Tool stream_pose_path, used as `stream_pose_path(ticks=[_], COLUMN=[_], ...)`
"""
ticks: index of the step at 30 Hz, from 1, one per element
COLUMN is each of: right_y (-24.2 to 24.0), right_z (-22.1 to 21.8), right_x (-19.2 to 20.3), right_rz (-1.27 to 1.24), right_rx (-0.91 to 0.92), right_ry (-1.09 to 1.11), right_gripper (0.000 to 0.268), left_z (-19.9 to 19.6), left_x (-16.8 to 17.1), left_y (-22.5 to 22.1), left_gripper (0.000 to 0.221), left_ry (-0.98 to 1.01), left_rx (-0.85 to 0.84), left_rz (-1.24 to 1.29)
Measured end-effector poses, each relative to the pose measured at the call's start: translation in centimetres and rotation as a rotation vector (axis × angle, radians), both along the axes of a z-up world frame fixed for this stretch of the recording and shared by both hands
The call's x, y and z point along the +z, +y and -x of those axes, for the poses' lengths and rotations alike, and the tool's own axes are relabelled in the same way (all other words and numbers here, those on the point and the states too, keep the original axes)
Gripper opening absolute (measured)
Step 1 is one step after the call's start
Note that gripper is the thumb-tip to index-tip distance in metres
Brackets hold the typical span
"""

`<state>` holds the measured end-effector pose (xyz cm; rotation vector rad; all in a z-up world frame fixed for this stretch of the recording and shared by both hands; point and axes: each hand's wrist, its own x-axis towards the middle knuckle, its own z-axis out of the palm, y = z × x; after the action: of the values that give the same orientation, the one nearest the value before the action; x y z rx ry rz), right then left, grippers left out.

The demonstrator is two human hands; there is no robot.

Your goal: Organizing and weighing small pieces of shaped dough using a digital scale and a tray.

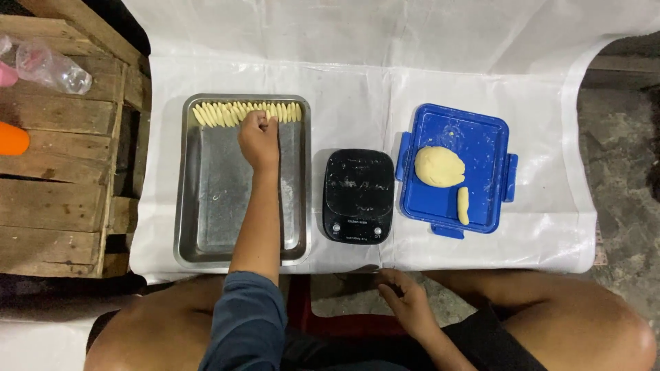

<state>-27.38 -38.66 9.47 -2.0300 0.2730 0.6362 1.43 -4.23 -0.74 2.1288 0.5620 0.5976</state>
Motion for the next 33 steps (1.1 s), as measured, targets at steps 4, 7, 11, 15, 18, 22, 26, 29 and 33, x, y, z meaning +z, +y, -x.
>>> stream_pose_path(ticks=[4, 7, 11, 15, 18, 22, 26, 29, 33], right_y=[-0.4, -0.3, 0.4, 0.0, 0.0, 0.4, 0.3, 0.2, 0.3], right_z=[0.4, 0.3, -0.5, 0.0, -0.2, -0.5, -0.2, -0.2, -0.3], right_x=[-1.3, -1.3, 0.5, -0.5, 0.1, 0.6, 0.1, 0.0, 0.3], right_rz=[-0.012, -0.032, -0.037, -0.041, -0.062, -0.054, -0.084, -0.081, -0.07], right_rx=[-0.002, 0.021, 0.026, 0.028, 0.049, 0.042, 0.038, 0.032, 0.026], right_ry=[0.019, -0.067, 0.006, 0.0, -0.049, -0.039, -0.05, -0.072, -0.062], right_gripper=[0.038, 0.035, 0.037, 0.038, 0.038, 0.037, 0.035, 0.035, 0.035], left_z=[0.1, 0.2, 0.4, 0.2, 0.5, 0.7, 0.9, 0.7, 0.9], left_x=[-1.1, -0.6, 0.8, 0.5, 1.1, -0.2, 0.5, 0.6, 1.4], left_y=[0.6, 0.6, 0.4, 0.7, 0.6, 1.1, 1.1, 1.2, 1.1], left_gripper=[0.022, 0.018, 0.019, 0.04, 0.025, 0.021, 0.026, 0.026, 0.026], left_ry=[-0.164, -0.182, -0.159, -0.216, -0.269, -0.289, -0.201, -0.179, -0.2], left_rx=[-0.036, -0.065, -0.063, -0.058, -0.074, -0.122, -0.124, -0.101, -0.136], left_rz=[-0.179, -0.152, -0.117, -0.162, -0.116, -0.08, -0.218, -0.284, -0.296])
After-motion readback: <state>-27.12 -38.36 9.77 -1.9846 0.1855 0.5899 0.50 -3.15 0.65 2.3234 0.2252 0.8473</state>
